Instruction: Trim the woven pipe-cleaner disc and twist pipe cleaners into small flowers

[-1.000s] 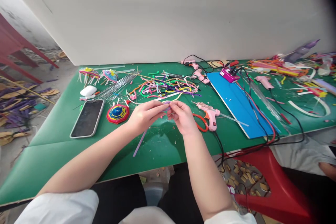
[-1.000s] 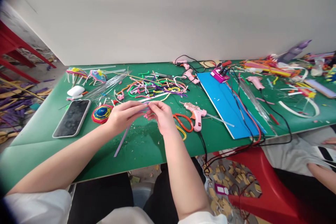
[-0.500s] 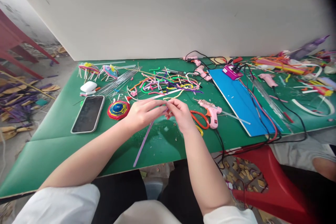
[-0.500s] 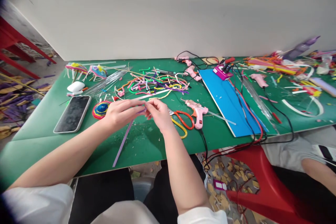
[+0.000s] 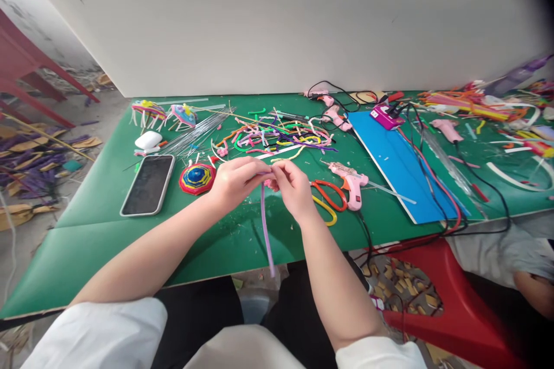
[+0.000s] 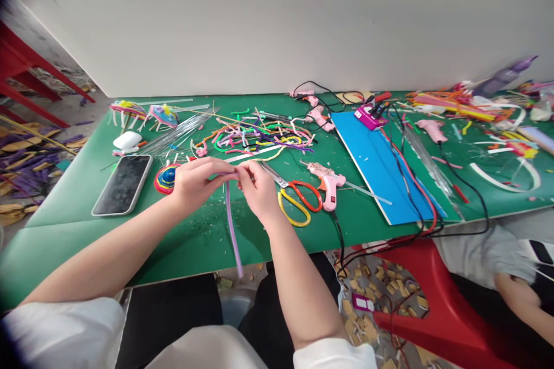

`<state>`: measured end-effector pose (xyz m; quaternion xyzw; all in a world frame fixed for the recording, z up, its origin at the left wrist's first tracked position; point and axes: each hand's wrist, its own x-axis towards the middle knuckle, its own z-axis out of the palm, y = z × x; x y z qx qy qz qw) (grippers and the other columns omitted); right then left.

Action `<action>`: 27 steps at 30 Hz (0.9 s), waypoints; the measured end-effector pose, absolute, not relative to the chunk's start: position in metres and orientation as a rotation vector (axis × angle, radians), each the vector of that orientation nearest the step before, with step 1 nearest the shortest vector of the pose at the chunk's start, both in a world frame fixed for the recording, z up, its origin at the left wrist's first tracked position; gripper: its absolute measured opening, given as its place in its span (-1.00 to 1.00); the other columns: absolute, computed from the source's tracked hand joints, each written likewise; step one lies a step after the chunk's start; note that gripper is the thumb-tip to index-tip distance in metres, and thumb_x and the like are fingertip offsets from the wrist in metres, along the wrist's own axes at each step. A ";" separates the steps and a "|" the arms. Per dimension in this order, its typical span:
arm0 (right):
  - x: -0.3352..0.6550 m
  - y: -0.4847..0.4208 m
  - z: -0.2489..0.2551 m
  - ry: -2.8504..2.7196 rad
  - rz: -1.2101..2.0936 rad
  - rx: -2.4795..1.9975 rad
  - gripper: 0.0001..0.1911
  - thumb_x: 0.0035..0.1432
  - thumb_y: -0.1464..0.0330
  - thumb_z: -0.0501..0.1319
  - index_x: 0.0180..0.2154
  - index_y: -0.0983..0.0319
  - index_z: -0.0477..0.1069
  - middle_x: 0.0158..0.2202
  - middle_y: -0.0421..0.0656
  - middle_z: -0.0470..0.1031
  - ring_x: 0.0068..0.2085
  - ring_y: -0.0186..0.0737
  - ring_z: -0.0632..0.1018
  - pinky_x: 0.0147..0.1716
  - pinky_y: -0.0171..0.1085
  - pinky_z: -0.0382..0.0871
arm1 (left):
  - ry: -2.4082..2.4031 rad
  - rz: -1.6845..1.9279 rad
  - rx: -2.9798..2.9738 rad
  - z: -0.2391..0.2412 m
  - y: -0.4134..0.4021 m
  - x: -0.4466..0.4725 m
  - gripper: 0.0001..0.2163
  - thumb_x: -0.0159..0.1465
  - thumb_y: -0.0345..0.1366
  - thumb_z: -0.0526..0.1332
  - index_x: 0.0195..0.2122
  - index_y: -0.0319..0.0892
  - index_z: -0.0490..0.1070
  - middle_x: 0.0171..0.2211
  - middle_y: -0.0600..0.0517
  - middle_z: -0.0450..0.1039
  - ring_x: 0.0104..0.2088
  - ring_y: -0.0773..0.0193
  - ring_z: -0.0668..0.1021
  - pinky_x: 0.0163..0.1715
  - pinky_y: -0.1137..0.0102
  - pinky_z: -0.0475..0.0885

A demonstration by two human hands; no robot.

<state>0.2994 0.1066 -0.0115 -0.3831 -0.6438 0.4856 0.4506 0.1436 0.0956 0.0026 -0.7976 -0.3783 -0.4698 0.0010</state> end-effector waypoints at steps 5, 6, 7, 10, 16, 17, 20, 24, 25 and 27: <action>0.299 0.105 -0.012 -1.668 1.110 -0.965 -0.76 0.23 0.17 0.01 -0.37 0.15 0.29 -0.55 -0.27 0.30 -0.52 -0.34 0.36 -0.49 -0.34 0.23 | -1.526 -1.638 -2.499 0.007 0.094 0.146 -0.92 0.15 -0.29 0.27 -0.42 -0.18 0.48 -0.47 0.07 0.53 -0.44 0.39 0.54 -0.38 0.51 0.43; 0.299 0.105 -0.013 -1.678 1.091 -0.973 -0.75 0.23 0.17 0.00 -0.37 0.15 0.29 -0.55 -0.27 0.31 -0.52 -0.34 0.36 -0.48 -0.34 0.22 | -1.618 -1.693 -2.491 0.007 0.094 0.147 -0.91 0.13 -0.28 0.27 -0.43 -0.18 0.48 -0.47 0.08 0.53 -0.45 0.39 0.54 -0.40 0.51 0.44; 0.299 0.105 -0.013 -1.689 1.069 -0.982 -0.75 0.24 0.17 -0.01 -0.37 0.15 0.28 -0.54 -0.26 0.31 -0.51 -0.34 0.37 -0.48 -0.34 0.22 | -1.713 -1.764 -2.480 0.007 0.094 0.149 -0.91 0.12 -0.28 0.28 -0.43 -0.18 0.48 -0.48 0.08 0.53 -0.46 0.39 0.54 -0.41 0.51 0.44; 0.298 0.105 -0.015 -1.728 0.985 -1.012 -0.74 0.25 0.18 -0.03 -0.38 0.16 0.28 -0.54 -0.25 0.31 -0.49 -0.33 0.38 -0.44 -0.33 0.24 | -1.937 -2.009 -2.412 0.007 0.094 0.152 -0.89 0.07 -0.28 0.32 -0.44 -0.21 0.47 -0.49 0.08 0.51 -0.50 0.40 0.53 -0.46 0.51 0.45; 0.297 0.105 -0.018 -1.807 0.780 -1.018 -0.76 0.26 0.24 -0.03 -0.35 0.18 0.30 -0.53 -0.24 0.34 -0.47 -0.32 0.40 -0.42 -0.33 0.24 | -2.033 -2.320 -2.306 0.008 0.097 0.156 -0.87 0.01 -0.31 0.35 -0.47 -0.23 0.45 -0.52 0.09 0.49 -0.54 0.42 0.50 -0.51 0.53 0.43; 0.297 0.105 -0.018 -1.824 0.742 -1.012 -0.76 0.27 0.25 -0.04 -0.35 0.19 0.30 -0.53 -0.24 0.35 -0.48 -0.33 0.40 -0.42 -0.32 0.24 | -2.049 -2.365 -2.304 0.008 0.098 0.156 -0.87 0.01 -0.31 0.35 -0.47 -0.24 0.44 -0.53 0.09 0.48 -0.54 0.43 0.50 -0.51 0.53 0.43; 0.297 0.105 -0.019 -1.861 0.659 -0.993 -0.76 0.26 0.26 -0.03 -0.37 0.19 0.31 -0.53 -0.24 0.35 -0.48 -0.33 0.39 -0.41 -0.31 0.24 | -2.119 -2.518 -2.275 0.006 0.099 0.157 -0.85 0.01 -0.31 0.36 -0.44 -0.24 0.43 -0.55 0.10 0.45 -0.56 0.44 0.48 -0.55 0.55 0.41; 0.298 0.107 -0.017 -1.699 0.981 -0.980 -0.75 0.24 0.19 0.01 -0.37 0.17 0.32 -0.53 -0.24 0.37 -0.48 -0.32 0.42 -0.45 -0.32 0.29 | -2.092 -2.572 -2.265 0.004 0.100 0.156 -0.84 0.03 -0.31 0.35 -0.38 -0.23 0.44 -0.56 0.12 0.43 -0.55 0.46 0.47 -0.54 0.56 0.41; 0.298 0.107 -0.017 -1.631 1.116 -0.966 -0.76 0.22 0.17 0.03 -0.36 0.16 0.33 -0.53 -0.24 0.39 -0.48 -0.32 0.44 -0.47 -0.33 0.31 | -2.066 -2.554 -2.276 0.004 0.100 0.156 -0.84 0.04 -0.32 0.34 -0.36 -0.23 0.44 -0.56 0.12 0.42 -0.55 0.46 0.48 -0.52 0.56 0.41; 0.299 0.109 -0.015 -1.524 1.318 -0.938 -0.77 0.17 0.15 0.10 -0.35 0.16 0.35 -0.51 -0.24 0.42 -0.47 -0.32 0.46 -0.51 -0.35 0.33 | -2.021 -2.520 -2.309 0.005 0.100 0.156 -0.84 0.07 -0.33 0.32 -0.32 -0.23 0.43 -0.57 0.13 0.42 -0.55 0.45 0.49 -0.50 0.55 0.43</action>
